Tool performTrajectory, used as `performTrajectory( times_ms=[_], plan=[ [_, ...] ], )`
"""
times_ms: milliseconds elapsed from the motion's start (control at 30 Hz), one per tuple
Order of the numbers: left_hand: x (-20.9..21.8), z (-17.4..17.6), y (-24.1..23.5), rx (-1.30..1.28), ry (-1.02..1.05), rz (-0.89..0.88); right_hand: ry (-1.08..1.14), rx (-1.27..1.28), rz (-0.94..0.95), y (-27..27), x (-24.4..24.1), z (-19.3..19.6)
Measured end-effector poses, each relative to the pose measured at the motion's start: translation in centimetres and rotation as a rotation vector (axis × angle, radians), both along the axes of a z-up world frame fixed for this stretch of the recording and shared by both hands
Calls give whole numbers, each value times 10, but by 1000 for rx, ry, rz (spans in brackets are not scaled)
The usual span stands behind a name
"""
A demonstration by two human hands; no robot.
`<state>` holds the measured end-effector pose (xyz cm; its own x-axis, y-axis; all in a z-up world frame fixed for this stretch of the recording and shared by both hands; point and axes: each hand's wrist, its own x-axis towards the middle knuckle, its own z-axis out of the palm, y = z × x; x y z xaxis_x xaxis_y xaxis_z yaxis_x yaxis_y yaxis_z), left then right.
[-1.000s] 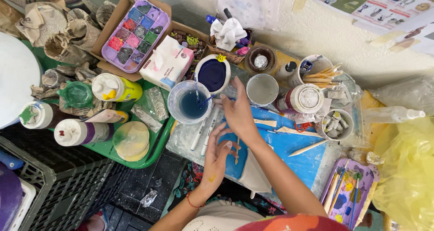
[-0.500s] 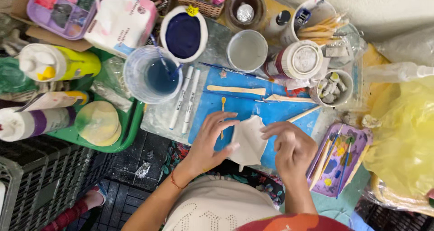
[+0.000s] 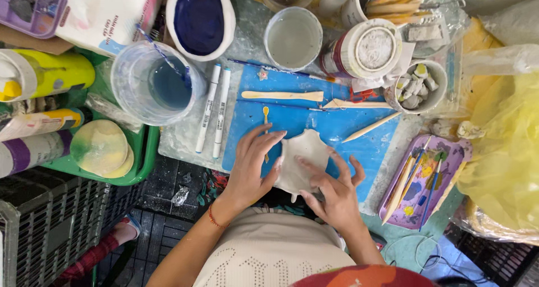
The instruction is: The person shapes and finishes a small white clay plaque by hand and using a thin wooden tool. They press a small circular piece of clay onto the plaque, smooth the edges, and refine the surface detail.
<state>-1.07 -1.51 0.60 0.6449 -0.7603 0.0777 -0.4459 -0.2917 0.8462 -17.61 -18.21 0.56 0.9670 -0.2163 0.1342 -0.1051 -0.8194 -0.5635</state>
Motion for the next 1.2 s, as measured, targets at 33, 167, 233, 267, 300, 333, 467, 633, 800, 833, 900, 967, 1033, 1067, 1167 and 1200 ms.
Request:
performTrajectory(
  times_ms=[33, 167, 233, 267, 300, 333, 467, 633, 800, 833, 900, 967, 1033, 1067, 1167, 1200],
  plan=[
    [0, -2, -3, 6, -19, 10, 3, -18, 2, -2, 0, 0],
    [1, -8, -11, 16, -71, 22, 35, -82, -9, -7, 3, -2],
    [1, -8, -14, 46, -79, 23, 52, -91, 1, -6, 5, -4],
    [1, -8, -14, 44, -75, 21, 55, -86, 16, -4, 6, -4],
    [1, -8, -14, 44, -70, 20, 58, -81, 33, -3, 7, -5],
    [2, -9, -14, 43, -65, 19, 55, -99, 18, -4, 8, -7],
    [0, -14, -13, 70, -68, 23, 62, -144, -4, -6, 3, -13],
    [2, -15, -14, 54, -98, 6, 34, -125, 35, -7, 2, -18],
    [-1, -20, -12, 86, -125, -23, 67, -165, 6, -4, -2, -27],
    [1, -21, -13, 83, -137, -22, 48, -151, 25, -5, 0, -28],
    [3, -20, -14, 81, -149, -23, 16, -121, 63, -7, 1, -26],
    [3, -20, -15, 82, -153, -25, 48, -132, -19, -8, 3, -27],
    [3, -21, -15, 84, -155, -23, 45, -125, -19, -9, 2, -28],
    [3, -21, -14, 97, -136, -17, 24, -113, 22, -9, 2, -28],
    [3, -21, -14, 124, -93, -3, 27, -92, 49, -9, 3, -28],
    [3, -20, -14, 124, -85, -2, 39, -90, 41, -9, 4, -28]
  ],
)
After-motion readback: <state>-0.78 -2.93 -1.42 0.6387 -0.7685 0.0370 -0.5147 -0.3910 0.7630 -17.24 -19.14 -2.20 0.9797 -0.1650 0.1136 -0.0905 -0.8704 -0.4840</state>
